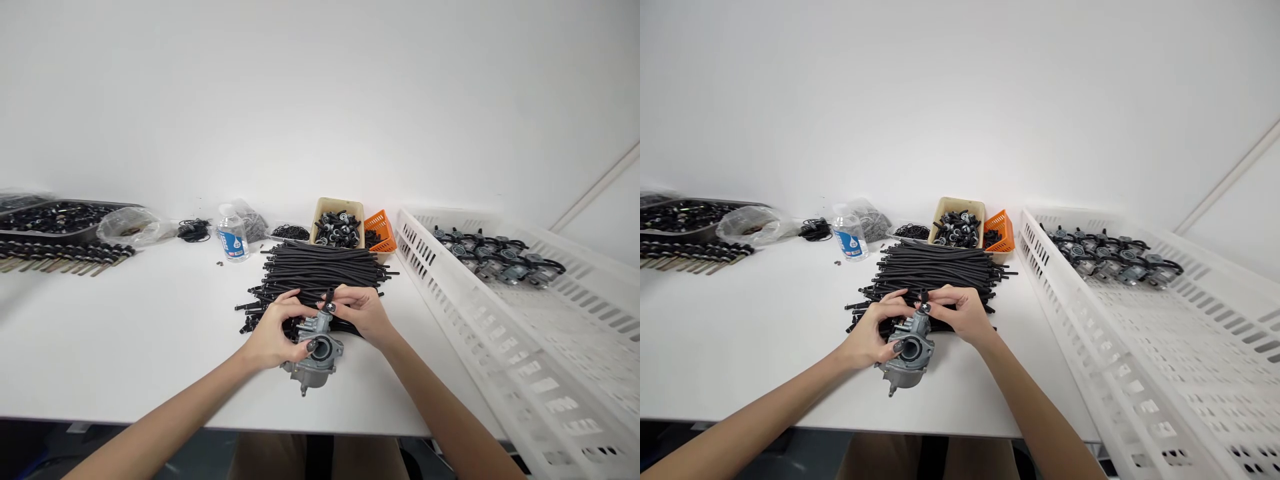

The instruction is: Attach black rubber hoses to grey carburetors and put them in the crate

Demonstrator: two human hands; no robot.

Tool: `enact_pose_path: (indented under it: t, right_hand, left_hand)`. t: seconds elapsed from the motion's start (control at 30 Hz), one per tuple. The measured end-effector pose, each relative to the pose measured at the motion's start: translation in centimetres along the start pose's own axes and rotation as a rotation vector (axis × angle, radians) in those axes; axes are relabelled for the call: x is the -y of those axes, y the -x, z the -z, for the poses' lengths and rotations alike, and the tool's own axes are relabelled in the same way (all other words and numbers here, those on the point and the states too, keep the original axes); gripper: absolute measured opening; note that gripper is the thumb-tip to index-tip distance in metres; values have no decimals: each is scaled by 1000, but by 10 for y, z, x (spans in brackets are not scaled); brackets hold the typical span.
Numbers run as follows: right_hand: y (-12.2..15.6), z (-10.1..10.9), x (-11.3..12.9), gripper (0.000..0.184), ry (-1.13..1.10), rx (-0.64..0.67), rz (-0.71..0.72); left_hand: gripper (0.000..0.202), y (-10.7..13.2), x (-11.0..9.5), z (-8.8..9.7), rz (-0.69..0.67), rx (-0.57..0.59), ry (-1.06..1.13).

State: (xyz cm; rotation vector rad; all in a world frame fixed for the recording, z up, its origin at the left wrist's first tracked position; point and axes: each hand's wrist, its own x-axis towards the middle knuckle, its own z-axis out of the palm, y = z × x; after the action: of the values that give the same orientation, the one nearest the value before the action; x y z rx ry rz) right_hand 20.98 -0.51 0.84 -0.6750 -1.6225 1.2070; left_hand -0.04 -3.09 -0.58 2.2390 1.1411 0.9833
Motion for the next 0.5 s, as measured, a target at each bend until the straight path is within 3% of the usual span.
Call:
enact_pose_path:
  t: [0.2, 0.33, 0.4, 0.5]
  right_hand:
    - [2, -2, 2, 32, -40, 94, -2]
    - [3, -5, 7, 25, 29, 170, 50]
    - [2, -5, 10, 24, -3, 147, 77]
    - [2, -4, 15, 25, -81, 115, 150]
  left_hand:
    - [37, 1, 2, -2, 6, -37, 74]
    - [35, 0, 0, -2, -14, -22, 179]
    - [46, -1, -2, -2, -3, 5, 280]
    - [85, -4, -3, -5, 2, 53, 594]
